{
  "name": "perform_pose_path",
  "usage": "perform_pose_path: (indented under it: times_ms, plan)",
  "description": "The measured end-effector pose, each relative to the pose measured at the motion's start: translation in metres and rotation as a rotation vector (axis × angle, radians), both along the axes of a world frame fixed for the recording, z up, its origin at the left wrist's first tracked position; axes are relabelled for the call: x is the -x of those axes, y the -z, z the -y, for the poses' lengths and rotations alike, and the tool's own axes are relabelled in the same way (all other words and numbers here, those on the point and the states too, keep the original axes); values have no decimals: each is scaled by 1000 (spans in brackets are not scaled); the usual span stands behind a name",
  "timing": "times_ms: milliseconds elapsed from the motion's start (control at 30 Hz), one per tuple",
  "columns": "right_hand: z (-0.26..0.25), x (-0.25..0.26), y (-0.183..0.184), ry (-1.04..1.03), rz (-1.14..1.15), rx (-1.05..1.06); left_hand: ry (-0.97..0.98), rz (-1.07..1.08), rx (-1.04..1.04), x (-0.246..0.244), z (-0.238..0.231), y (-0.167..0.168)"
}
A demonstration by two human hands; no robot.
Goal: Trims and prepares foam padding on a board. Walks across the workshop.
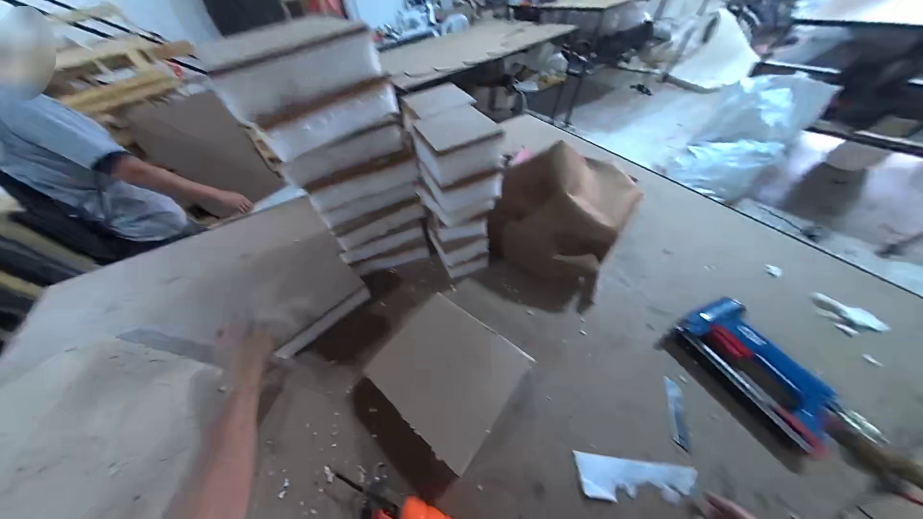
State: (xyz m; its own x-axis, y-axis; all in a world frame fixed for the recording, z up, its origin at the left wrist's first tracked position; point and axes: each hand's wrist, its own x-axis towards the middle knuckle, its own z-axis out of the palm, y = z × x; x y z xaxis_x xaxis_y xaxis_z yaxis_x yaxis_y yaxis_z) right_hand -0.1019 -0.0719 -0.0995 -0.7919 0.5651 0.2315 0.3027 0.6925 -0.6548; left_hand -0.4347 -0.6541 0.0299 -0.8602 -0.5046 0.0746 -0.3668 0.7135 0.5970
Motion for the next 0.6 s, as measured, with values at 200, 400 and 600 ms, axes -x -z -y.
perform_pose_path:
  times_ms: [200, 400, 600]
  plan:
    - [-14, -34, 26, -26, -210, -138, 497, 153, 29, -12, -131, -14]
    - [-59, 19, -5, -52, 19, 185, 482, 411, 91, -2, -255, 24]
    - [-126, 105, -58, -107, 713, 204, 496, 332, 73, -41, -333, 30]
